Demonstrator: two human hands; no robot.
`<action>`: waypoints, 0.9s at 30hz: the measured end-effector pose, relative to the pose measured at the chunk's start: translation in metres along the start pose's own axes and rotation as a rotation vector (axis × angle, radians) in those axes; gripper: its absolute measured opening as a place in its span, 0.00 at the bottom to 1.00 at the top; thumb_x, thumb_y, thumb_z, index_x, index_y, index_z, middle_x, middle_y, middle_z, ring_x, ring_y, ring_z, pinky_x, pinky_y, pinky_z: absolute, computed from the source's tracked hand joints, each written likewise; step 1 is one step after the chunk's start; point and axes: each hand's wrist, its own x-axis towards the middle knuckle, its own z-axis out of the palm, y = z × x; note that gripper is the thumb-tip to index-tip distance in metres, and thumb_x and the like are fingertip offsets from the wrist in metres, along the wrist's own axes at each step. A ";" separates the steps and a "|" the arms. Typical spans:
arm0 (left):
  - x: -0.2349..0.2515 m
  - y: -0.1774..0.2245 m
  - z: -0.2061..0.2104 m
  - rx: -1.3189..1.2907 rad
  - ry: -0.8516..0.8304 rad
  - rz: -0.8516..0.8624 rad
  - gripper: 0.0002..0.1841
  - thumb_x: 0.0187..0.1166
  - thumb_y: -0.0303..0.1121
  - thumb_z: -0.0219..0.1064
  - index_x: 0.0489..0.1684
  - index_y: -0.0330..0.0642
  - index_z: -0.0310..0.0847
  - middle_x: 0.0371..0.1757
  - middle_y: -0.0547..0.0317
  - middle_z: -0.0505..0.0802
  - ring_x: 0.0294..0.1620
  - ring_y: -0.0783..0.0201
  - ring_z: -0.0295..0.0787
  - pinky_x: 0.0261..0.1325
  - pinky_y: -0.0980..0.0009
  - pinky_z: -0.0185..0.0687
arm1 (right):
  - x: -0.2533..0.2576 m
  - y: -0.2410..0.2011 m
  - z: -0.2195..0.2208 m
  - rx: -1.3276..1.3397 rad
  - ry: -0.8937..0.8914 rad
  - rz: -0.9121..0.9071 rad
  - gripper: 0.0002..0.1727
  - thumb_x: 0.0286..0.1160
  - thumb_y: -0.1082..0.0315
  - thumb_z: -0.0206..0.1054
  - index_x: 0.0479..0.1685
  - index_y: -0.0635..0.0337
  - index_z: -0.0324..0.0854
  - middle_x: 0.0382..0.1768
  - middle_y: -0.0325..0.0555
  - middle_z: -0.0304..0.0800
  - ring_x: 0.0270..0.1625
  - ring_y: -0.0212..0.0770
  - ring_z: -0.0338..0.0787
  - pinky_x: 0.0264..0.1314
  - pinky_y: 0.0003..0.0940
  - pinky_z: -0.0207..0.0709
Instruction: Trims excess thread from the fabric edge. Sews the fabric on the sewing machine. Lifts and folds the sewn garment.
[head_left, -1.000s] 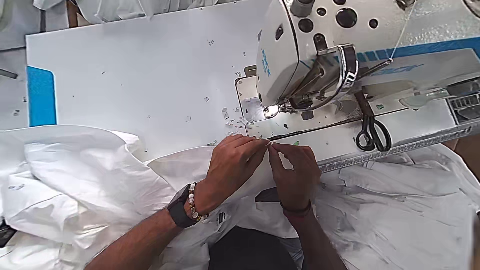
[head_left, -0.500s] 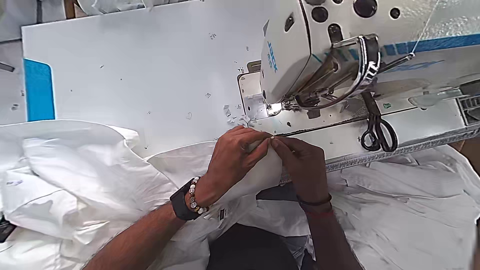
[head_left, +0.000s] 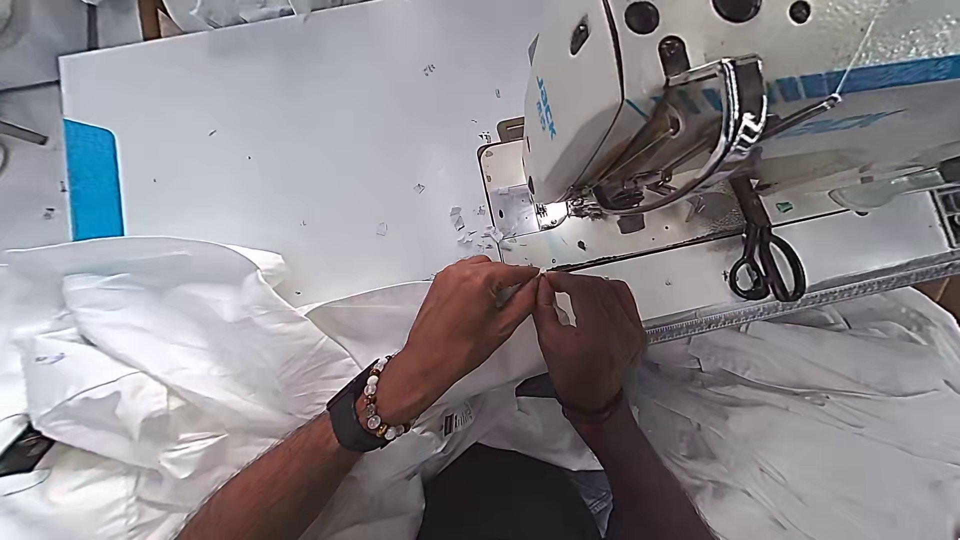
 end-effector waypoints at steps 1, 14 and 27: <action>0.000 0.000 0.000 -0.005 0.001 0.010 0.13 0.83 0.42 0.64 0.48 0.55 0.97 0.33 0.74 0.94 0.35 0.76 0.85 0.38 0.74 0.78 | 0.000 -0.001 -0.002 -0.027 -0.006 -0.024 0.07 0.73 0.60 0.74 0.36 0.50 0.96 0.36 0.36 0.96 0.42 0.36 0.92 0.41 0.32 0.82; 0.020 -0.009 -0.002 -0.267 -0.053 -0.213 0.11 0.82 0.45 0.67 0.36 0.58 0.97 0.22 0.77 0.90 0.21 0.80 0.81 0.24 0.74 0.74 | 0.004 0.007 -0.009 0.266 -0.232 0.199 0.08 0.74 0.58 0.74 0.45 0.45 0.96 0.37 0.28 0.97 0.38 0.24 0.91 0.39 0.26 0.85; 0.045 -0.034 0.020 0.195 0.139 0.272 0.08 0.84 0.34 0.65 0.48 0.51 0.92 0.53 0.63 0.94 0.55 0.60 0.87 0.53 0.61 0.78 | 0.004 0.007 0.018 -0.205 -0.176 -0.126 0.14 0.81 0.60 0.64 0.47 0.51 0.96 0.26 0.39 0.89 0.28 0.38 0.88 0.23 0.31 0.74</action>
